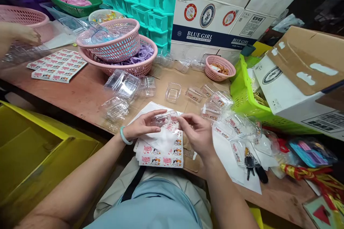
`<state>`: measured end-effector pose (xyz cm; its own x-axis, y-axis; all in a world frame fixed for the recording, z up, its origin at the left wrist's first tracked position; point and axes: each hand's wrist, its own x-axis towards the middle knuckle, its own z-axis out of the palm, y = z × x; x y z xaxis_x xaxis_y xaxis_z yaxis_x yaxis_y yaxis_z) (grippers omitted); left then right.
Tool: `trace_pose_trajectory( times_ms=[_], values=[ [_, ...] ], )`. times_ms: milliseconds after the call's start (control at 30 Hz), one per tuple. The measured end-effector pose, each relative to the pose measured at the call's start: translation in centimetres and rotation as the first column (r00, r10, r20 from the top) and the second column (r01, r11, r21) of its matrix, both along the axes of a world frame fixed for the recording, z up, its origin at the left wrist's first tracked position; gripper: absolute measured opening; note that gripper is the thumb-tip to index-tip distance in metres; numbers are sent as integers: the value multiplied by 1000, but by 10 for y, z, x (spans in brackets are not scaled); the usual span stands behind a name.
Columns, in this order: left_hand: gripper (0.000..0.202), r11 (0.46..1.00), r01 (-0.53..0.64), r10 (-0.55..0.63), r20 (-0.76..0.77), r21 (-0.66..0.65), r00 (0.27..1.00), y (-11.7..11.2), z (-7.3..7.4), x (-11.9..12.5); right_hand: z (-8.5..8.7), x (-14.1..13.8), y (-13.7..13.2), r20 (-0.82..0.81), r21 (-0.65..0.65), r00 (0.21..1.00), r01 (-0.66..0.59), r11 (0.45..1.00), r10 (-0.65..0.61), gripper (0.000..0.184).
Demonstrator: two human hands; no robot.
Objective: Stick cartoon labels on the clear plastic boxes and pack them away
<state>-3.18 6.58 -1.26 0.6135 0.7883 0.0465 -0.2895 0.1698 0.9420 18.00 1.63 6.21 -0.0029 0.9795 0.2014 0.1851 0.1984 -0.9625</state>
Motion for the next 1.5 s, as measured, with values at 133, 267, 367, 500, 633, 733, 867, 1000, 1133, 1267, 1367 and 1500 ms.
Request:
trace_pose_trajectory(
  times_ms=[133,267,367,500,633,733,867,1000,1133,1267,1367,1500],
  values=[
    [70,997,50,-47,58,-52,997,5,-4,-2,-15,-8,14,-111,-276,987,-140,951,113,26],
    [71,995,69,-63,85,-76,994,9,-9,-4,-22,-14,18,-168,-355,984,-120,927,63,30],
    [71,993,84,-76,85,-86,993,11,-9,-4,-17,-13,18,-174,-364,981,-149,919,90,30],
    [71,993,85,-79,76,-82,994,12,-8,-5,-13,-15,19,-168,-355,980,-163,921,108,29],
    [72,995,77,-75,43,-65,996,13,-8,-6,-13,-20,21,-131,-377,985,-153,913,110,32],
    [74,995,82,-80,27,-51,996,13,-7,-7,-16,-21,22,-127,-384,986,-148,911,107,34],
    [74,995,75,-74,19,-61,997,14,-4,-7,-18,-20,23,-158,-382,981,-169,909,117,30],
    [74,995,83,-82,22,-63,996,14,-4,-6,-17,-21,23,-164,-382,980,-167,909,111,28],
    [73,993,97,-95,32,-63,995,15,-4,-7,-15,-22,24,-149,-391,983,-157,907,106,33],
    [72,992,102,-99,40,-75,994,15,0,-6,-14,-23,24,-136,-387,985,-148,910,102,35],
    [70,989,118,-114,52,-86,992,15,2,-5,-14,-23,24,-120,-372,987,-142,917,105,33],
    [70,990,118,-114,52,-75,992,14,0,-5,-18,-22,22,-56,-336,992,-124,934,111,32]
  ],
)
